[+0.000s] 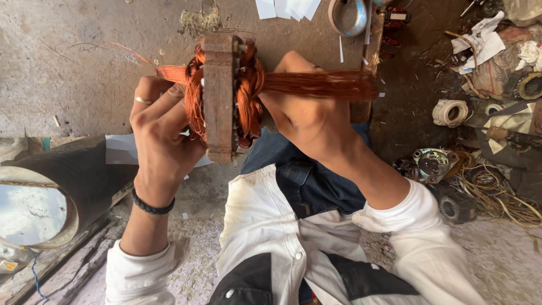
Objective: The person winds copper wire coils into the slots of a motor stator by hand and using a small screwdriver-like tool to press the wires into place.
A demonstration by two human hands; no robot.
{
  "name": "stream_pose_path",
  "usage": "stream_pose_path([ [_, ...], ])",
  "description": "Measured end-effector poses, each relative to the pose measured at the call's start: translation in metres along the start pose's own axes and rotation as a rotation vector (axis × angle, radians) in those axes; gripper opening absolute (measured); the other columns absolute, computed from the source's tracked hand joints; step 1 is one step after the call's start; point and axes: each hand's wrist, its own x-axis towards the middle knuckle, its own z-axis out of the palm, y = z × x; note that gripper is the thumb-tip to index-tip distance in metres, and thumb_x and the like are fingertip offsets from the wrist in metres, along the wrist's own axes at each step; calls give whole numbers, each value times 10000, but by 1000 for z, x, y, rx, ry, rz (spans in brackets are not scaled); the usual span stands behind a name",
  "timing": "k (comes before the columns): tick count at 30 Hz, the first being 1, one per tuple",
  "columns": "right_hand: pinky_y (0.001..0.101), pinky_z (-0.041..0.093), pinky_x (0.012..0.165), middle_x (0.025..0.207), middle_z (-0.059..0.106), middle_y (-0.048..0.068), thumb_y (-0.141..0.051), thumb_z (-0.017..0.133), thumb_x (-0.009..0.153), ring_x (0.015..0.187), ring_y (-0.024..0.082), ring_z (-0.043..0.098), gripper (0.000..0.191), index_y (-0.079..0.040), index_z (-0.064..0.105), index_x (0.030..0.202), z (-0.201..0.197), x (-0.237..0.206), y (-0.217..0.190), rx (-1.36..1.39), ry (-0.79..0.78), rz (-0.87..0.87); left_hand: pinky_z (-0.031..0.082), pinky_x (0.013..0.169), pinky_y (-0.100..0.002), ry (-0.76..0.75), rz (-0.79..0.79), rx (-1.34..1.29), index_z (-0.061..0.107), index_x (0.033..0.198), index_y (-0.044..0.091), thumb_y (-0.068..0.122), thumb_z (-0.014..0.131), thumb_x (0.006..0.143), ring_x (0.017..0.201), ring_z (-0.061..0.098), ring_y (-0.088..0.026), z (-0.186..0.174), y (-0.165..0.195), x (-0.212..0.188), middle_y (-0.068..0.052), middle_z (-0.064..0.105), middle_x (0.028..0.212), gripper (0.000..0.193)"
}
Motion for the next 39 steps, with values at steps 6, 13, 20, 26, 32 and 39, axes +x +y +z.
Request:
stream_pose_path([
  [6, 359, 644, 721, 1029, 702, 142, -56, 741, 924, 908, 255, 717, 34, -24, 730, 926, 12, -24, -13, -382, 101, -90, 430, 815, -431, -175, -5, 77, 753, 1099, 12, 176, 687, 572, 989, 524, -343, -17, 8, 11, -103, 655, 935, 556],
  [13, 336, 636, 740, 956, 723, 54, -181, 839, 873, 892, 214, 737, 242, -56, 699, 1025, -90, -44, -52, 105, -28, -50, 389, 828, -471, -168, 78, 72, 753, 1083, 37, 596, 652, 846, 1011, 527, -354, -14, 4, 3, -163, 650, 1115, 616],
  [20, 435, 472, 1029, 1284, 637, 148, 45, 780, 974, 1192, 324, 578, 279, -50, 778, 1236, -90, -13, 50, -190, 103, 15, 362, 924, -494, -157, 139, 9, 756, 1148, 65, 538, 590, 915, 1140, 520, -407, -4, -17, -5, -168, 660, 1258, 553],
  [26, 507, 316, 1122, 1505, 516, 149, -204, 842, 966, 1351, 349, 416, 381, -156, 776, 1338, -67, 2, 66, -347, -78, -52, 344, 1016, -531, -123, 114, -62, 734, 1154, 48, 559, 693, 879, 1255, 494, -430, 1, -27, -13, -177, 648, 1305, 582],
  [32, 473, 262, 1207, 1643, 420, 76, -321, 789, 1041, 1516, 279, 318, 345, -209, 748, 1364, -57, -42, 53, -364, -159, 41, 354, 982, -520, -143, 110, -8, 748, 1166, 36, 582, 792, 832, 1227, 499, -410, 4, -29, -14, -169, 665, 1315, 642],
  [39, 370, 381, 1030, 1152, 802, 1, -49, 767, 963, 1084, 166, 644, 161, -92, 839, 1101, -42, -92, 12, -344, 24, 23, 382, 1018, -511, -74, 85, -44, 722, 1156, 22, 667, 703, 867, 1239, 513, -381, 6, -25, -10, -158, 662, 1280, 707],
])
